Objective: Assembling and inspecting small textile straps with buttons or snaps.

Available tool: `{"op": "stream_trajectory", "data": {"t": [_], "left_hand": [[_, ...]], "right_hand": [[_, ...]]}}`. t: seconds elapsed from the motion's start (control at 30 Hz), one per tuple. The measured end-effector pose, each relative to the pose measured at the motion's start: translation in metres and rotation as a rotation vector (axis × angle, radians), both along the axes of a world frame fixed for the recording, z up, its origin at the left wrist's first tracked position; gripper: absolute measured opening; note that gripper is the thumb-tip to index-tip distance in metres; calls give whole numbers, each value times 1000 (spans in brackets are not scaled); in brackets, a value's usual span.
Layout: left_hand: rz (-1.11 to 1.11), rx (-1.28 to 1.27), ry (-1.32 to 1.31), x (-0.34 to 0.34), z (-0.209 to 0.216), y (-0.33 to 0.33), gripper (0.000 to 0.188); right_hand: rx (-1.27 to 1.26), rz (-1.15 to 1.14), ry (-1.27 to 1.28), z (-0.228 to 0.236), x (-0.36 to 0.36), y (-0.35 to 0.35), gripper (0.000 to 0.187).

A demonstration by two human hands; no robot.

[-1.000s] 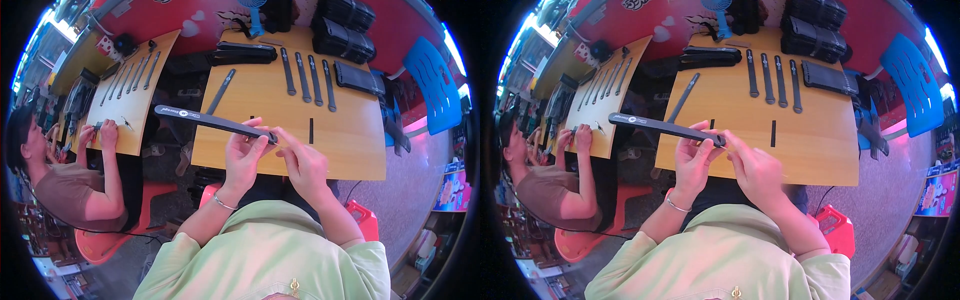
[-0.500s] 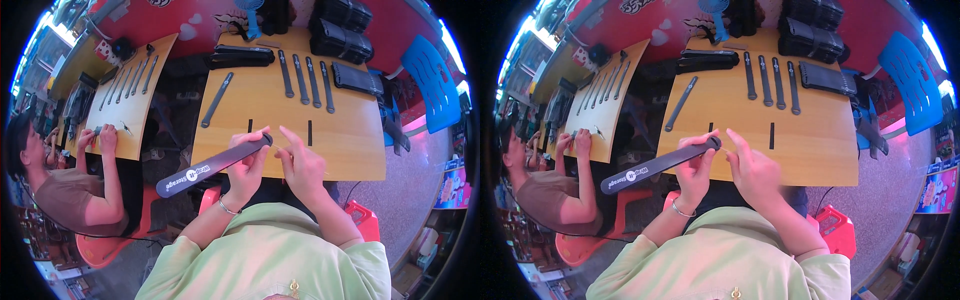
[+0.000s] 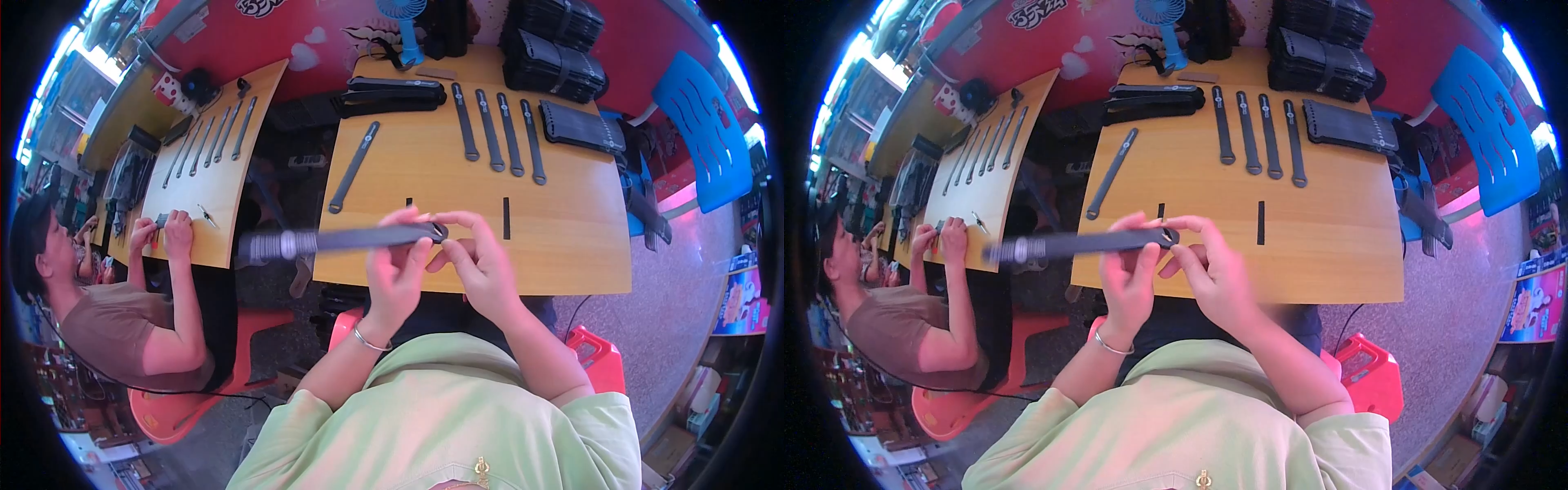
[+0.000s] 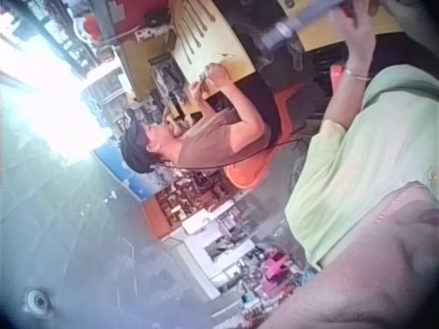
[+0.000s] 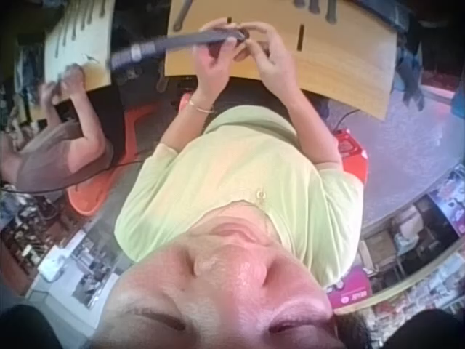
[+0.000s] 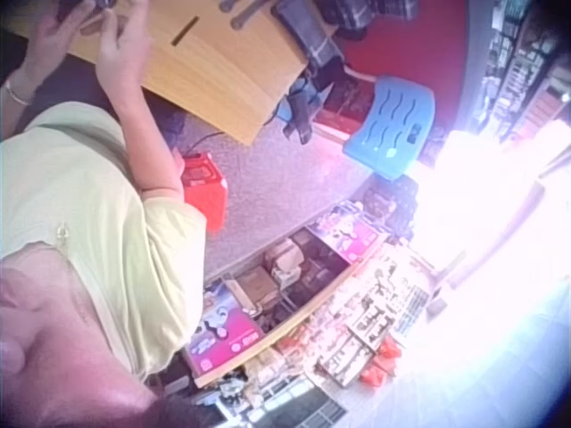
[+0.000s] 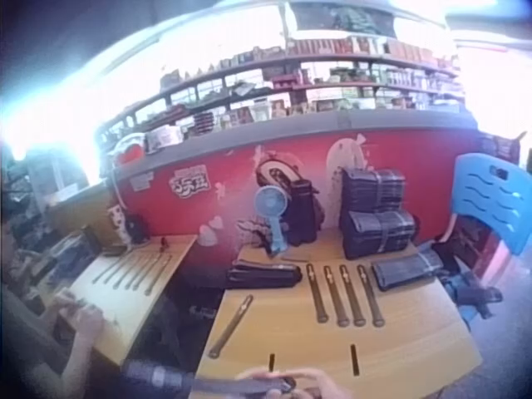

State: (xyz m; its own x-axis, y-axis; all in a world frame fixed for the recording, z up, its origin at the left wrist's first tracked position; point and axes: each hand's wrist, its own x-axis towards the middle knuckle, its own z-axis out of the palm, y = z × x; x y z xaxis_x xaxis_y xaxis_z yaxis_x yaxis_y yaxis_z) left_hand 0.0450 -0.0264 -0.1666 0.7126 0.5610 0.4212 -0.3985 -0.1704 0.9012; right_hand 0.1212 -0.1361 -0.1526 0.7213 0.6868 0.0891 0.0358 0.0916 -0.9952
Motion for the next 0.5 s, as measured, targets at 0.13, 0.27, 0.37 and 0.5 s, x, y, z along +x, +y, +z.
{"op": "stream_trajectory", "data": {"t": [0.13,0.27,0.37,0.5], "left_hand": [[-124,-542,-27,7,1,8,24],[-79,-481,-14,11,-15,7,16],[-50,-379,51,12,-7,2,10],[-116,-301,66,12,-10,7,11]], "right_hand": [[-70,-68,-345,5,-2,5,27],[-82,-190,-624,-4,-1,11,24],[-137,-207,-710,-4,0,11,24],[-141,-182,-671,-11,3,12,26]]}}
